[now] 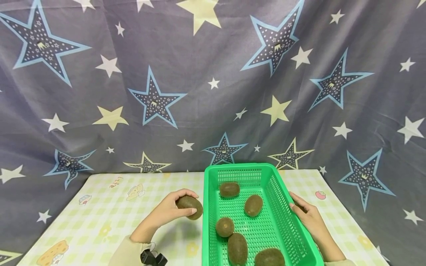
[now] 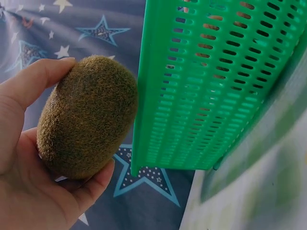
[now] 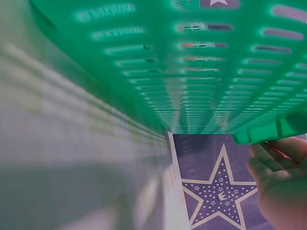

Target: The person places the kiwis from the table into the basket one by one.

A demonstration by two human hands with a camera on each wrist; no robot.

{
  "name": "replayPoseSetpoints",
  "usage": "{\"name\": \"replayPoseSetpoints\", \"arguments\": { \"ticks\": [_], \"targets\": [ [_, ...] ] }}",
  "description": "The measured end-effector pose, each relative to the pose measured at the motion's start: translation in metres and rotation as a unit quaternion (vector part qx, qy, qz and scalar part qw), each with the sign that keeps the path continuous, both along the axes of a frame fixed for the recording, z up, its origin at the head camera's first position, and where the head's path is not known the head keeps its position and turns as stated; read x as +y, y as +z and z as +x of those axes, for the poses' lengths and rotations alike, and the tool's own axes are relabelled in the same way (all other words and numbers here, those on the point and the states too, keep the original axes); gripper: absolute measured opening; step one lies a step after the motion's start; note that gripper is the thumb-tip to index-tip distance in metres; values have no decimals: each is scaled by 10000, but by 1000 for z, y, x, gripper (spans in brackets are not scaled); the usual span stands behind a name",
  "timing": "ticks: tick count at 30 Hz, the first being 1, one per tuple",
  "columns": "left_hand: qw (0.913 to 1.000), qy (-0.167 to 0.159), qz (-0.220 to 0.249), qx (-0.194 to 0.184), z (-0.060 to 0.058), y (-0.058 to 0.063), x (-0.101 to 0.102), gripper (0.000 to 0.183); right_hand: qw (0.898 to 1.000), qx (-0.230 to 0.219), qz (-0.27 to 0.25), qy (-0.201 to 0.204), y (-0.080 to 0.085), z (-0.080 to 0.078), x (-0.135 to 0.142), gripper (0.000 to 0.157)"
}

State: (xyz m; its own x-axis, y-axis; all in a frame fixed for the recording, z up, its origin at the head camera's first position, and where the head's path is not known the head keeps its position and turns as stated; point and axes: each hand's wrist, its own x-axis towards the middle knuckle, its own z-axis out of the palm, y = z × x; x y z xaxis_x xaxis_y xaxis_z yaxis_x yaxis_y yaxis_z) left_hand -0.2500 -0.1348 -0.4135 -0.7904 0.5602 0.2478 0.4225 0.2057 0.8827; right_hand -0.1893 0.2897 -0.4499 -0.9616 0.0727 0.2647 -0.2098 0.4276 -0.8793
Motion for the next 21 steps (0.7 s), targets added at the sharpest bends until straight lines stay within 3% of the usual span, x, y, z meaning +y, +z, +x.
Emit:
{"name": "replayPoseSetpoints", "arguments": {
  "ticks": [12,21],
  "targets": [
    [9992,-187,328,89,-3,10,20,35,10000,40,54,-35,0,0,0,45],
    [9986,-206,470,132,-6,10,33,32,9999,106,-27,6,-2,-1,0,44]
  ]
}}
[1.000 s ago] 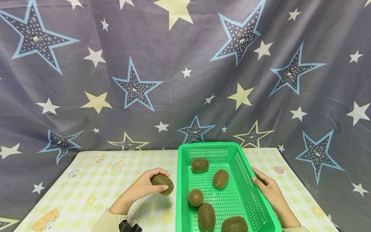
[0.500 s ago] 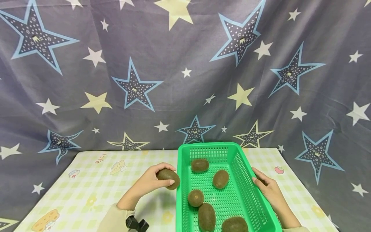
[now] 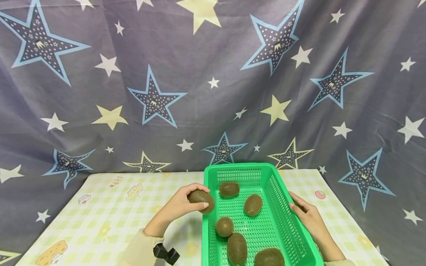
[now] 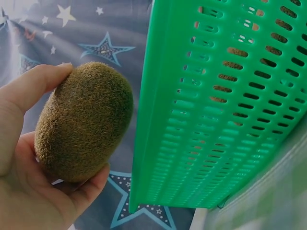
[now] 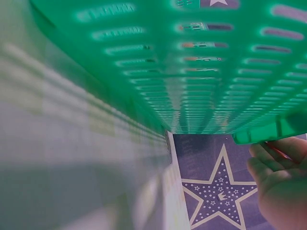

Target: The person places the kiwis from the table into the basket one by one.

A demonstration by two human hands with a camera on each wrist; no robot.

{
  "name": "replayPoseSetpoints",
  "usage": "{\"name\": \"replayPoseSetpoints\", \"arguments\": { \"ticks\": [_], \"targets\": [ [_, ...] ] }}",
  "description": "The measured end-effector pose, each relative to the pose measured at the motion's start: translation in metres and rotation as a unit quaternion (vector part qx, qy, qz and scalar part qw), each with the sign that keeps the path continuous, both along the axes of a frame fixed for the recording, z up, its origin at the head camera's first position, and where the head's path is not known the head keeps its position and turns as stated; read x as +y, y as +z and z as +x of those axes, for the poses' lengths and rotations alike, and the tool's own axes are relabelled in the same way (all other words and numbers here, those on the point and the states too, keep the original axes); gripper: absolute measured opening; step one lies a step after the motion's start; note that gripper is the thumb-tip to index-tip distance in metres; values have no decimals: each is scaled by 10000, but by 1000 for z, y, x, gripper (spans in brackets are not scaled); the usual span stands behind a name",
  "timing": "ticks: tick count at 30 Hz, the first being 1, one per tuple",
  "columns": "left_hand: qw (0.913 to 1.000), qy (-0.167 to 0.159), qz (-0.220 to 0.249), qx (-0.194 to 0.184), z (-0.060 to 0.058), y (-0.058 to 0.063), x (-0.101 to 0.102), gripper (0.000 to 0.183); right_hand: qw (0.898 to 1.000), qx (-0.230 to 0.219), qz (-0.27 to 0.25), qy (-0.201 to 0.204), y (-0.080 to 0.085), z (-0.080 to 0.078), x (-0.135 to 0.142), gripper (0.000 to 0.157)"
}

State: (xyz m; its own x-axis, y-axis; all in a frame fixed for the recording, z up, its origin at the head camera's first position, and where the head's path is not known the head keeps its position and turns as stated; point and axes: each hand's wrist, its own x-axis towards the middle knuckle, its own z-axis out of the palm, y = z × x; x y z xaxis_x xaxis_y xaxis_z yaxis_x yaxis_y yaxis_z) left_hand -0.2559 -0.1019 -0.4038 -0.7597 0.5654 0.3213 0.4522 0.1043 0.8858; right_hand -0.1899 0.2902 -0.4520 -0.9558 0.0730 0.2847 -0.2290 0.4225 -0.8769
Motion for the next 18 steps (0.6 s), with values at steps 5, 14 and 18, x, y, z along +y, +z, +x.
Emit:
{"name": "replayPoseSetpoints", "arguments": {
  "ticks": [5,14,18],
  "targets": [
    [10000,-24,28,-27,-1,-1,5,31,10000,-18,64,-62,1,0,-1,45],
    [9999,-106,21,-129,-5,-3,16,30,10000,-34,56,-55,2,0,0,45],
    [9999,9,-37,-113,-6,-3,24,31,10000,5,78,-37,1,0,-1,44]
  ]
}}
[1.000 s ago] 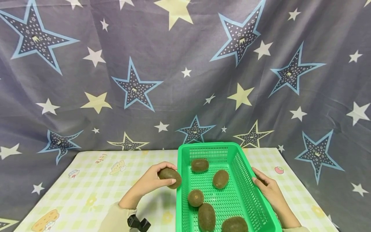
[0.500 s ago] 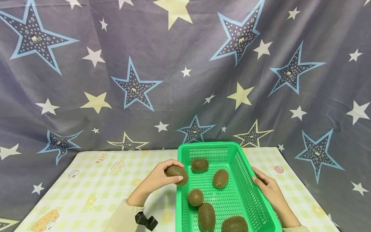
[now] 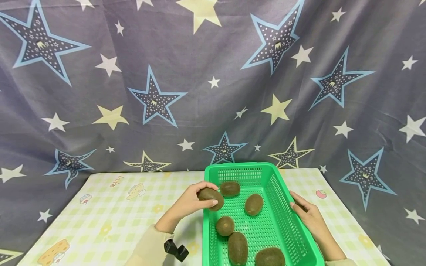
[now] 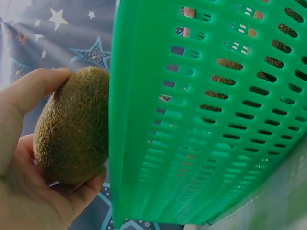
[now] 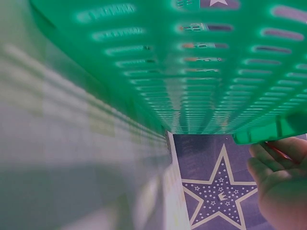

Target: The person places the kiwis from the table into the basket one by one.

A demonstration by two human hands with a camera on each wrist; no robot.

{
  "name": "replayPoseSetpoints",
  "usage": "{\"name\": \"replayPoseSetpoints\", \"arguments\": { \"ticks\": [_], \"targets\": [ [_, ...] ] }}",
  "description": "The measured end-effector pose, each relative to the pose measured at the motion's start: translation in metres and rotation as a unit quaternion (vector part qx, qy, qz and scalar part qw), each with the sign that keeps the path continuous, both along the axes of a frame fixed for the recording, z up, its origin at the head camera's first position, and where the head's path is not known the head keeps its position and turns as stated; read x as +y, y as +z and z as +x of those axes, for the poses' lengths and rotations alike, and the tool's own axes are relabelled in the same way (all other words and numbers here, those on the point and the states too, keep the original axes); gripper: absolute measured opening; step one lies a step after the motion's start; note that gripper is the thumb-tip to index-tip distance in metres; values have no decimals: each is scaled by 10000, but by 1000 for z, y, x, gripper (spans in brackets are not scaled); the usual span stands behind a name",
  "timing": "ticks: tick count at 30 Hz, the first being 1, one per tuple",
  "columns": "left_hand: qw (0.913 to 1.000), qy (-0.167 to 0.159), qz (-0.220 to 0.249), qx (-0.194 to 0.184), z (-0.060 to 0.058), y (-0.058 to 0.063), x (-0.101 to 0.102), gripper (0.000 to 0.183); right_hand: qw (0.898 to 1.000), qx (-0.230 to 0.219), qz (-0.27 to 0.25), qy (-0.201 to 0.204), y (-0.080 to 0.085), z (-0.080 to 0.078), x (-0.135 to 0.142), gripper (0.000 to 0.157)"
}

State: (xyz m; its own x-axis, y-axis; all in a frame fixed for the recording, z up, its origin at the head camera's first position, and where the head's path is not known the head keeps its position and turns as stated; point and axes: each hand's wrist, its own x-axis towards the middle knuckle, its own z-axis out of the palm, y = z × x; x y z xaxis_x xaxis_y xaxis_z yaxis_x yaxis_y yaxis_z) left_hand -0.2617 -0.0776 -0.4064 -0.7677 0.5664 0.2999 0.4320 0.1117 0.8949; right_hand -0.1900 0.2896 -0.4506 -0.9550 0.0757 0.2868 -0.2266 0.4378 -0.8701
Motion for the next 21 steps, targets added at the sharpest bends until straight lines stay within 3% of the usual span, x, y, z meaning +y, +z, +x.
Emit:
{"name": "replayPoseSetpoints", "arguments": {
  "ticks": [10,21],
  "targets": [
    [10000,48,-59,62,12,24,16,30,10000,24,-66,21,0,0,0,45],
    [9997,237,-4,18,8,16,25,33,9998,62,-184,97,-2,0,0,44]
  ]
}}
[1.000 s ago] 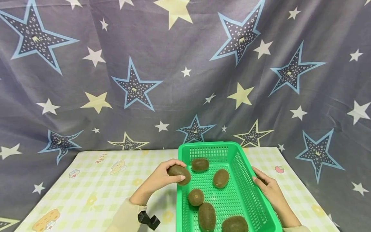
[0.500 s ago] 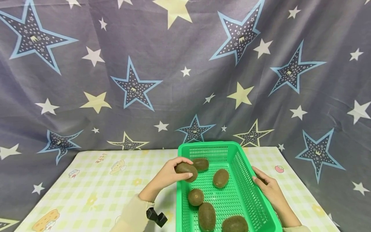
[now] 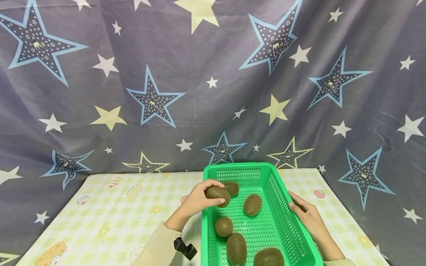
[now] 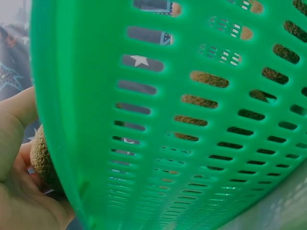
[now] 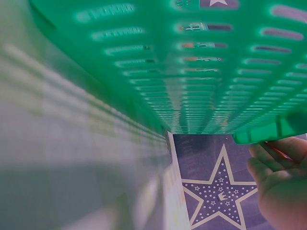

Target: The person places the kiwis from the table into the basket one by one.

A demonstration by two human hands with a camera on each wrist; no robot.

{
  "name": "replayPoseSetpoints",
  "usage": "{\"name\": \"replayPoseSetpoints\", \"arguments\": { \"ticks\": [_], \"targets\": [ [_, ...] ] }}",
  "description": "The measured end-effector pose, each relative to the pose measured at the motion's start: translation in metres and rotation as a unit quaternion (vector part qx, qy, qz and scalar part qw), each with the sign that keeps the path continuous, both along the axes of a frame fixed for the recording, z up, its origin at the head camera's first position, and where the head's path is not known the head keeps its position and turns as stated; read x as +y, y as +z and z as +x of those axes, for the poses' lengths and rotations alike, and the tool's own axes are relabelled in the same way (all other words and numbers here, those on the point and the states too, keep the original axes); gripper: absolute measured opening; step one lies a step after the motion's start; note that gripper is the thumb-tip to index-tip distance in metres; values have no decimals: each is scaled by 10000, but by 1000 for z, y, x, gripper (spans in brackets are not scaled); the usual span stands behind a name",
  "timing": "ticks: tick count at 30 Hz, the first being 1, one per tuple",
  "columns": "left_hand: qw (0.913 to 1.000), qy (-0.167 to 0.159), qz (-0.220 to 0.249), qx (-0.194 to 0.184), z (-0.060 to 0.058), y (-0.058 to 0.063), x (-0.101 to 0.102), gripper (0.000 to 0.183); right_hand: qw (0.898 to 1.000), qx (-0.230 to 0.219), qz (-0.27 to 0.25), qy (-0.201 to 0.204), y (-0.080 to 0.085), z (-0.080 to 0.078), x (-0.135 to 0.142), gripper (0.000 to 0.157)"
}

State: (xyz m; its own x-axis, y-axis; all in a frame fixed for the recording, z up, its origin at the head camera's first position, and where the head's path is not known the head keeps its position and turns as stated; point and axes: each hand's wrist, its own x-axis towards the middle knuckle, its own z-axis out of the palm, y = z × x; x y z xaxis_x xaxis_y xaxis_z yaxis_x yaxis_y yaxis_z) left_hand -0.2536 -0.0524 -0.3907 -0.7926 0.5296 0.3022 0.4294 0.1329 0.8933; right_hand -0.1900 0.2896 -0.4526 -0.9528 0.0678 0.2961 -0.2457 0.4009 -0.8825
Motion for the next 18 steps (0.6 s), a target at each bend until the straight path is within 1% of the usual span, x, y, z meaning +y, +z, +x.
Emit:
{"name": "replayPoseSetpoints", "arguments": {
  "ticks": [4,11,14,18],
  "targets": [
    [9999,20,19,110,-1,-2,3,33,10000,-51,19,-4,0,0,0,45],
    [9994,133,-211,222,0,0,6,33,9999,-118,18,23,0,0,0,45],
    [9995,83,-202,244,-2,-2,7,33,9999,-102,26,8,0,0,0,45],
    [9997,25,-101,238,-14,-20,5,34,10000,-91,40,-10,1,-1,0,45]
  ]
}}
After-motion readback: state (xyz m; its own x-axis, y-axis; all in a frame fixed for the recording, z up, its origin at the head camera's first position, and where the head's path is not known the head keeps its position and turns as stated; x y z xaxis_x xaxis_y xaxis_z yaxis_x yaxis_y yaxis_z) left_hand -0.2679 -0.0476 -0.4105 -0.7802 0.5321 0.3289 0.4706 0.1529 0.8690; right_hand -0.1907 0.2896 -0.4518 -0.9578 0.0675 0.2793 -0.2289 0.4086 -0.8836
